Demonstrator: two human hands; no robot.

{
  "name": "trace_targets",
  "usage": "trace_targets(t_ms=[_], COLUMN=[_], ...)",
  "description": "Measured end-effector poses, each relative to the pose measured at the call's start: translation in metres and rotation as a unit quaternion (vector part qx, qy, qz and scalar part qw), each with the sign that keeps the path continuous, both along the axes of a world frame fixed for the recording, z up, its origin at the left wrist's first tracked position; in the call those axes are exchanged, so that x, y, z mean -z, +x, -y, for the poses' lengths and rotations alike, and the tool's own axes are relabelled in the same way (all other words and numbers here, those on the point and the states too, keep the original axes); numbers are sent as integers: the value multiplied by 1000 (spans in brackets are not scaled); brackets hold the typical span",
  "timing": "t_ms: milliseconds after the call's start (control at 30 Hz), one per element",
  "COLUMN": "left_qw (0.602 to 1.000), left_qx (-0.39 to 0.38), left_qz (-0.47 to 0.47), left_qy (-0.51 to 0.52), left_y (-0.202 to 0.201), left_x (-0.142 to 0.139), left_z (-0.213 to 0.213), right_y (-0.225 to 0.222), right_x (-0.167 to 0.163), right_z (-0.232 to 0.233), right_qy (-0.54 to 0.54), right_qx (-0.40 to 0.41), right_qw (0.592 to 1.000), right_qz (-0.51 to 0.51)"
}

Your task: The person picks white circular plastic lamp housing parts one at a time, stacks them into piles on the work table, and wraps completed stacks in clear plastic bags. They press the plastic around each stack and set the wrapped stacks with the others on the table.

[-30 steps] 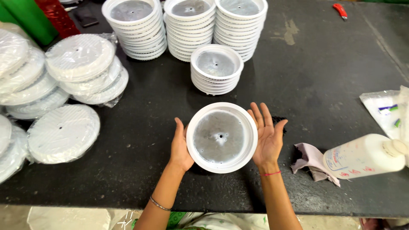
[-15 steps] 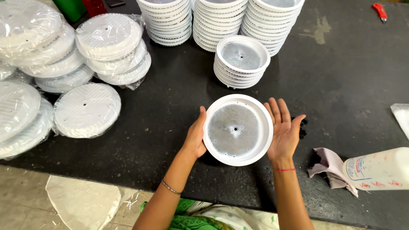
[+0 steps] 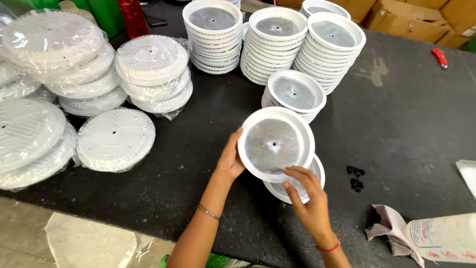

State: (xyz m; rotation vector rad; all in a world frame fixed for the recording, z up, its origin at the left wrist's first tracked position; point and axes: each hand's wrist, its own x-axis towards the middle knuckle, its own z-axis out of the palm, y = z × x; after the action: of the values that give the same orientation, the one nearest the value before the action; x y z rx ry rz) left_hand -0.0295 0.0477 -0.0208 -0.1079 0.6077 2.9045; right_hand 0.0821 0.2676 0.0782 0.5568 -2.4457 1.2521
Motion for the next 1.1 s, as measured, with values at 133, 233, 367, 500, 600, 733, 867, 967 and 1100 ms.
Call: trace_targets(t_ms=[133, 233, 367, 500, 600, 733, 867, 967, 1100], left_qw=[997, 991, 984, 979, 978, 979, 980, 981, 985], left_qx=[-65, -120, -170, -196, -200, -197, -193, -185, -167], left_qz=[24, 42, 37, 41, 37, 50, 32, 14, -36], left_qy=[15, 30, 31, 40, 42, 34, 37, 47, 36], left_y=[-3, -4, 1, 6, 7, 8, 9, 13, 18], left_x=[6, 3, -6, -14, -17, -18, -18, -23, -38], left_z=[20, 41, 60, 68, 68, 63, 58, 53, 45], right_y=[-8, -16, -24, -26, -26, -26, -37, -52, -75], right_x=[2, 7, 15, 20, 19, 14, 12, 12, 10], right_z=[16, 22, 29, 39, 52, 76, 97, 98, 82], right_qy=[-10, -49, -59, -19, 28, 106, 171, 194, 200], right_qx=[21, 58, 70, 44, 23, -35, -76, -108, -108], right_qw=[1000, 997, 996, 999, 998, 984, 962, 955, 942], right_qz=[2, 11, 24, -9, -48, -140, -198, -195, -245])
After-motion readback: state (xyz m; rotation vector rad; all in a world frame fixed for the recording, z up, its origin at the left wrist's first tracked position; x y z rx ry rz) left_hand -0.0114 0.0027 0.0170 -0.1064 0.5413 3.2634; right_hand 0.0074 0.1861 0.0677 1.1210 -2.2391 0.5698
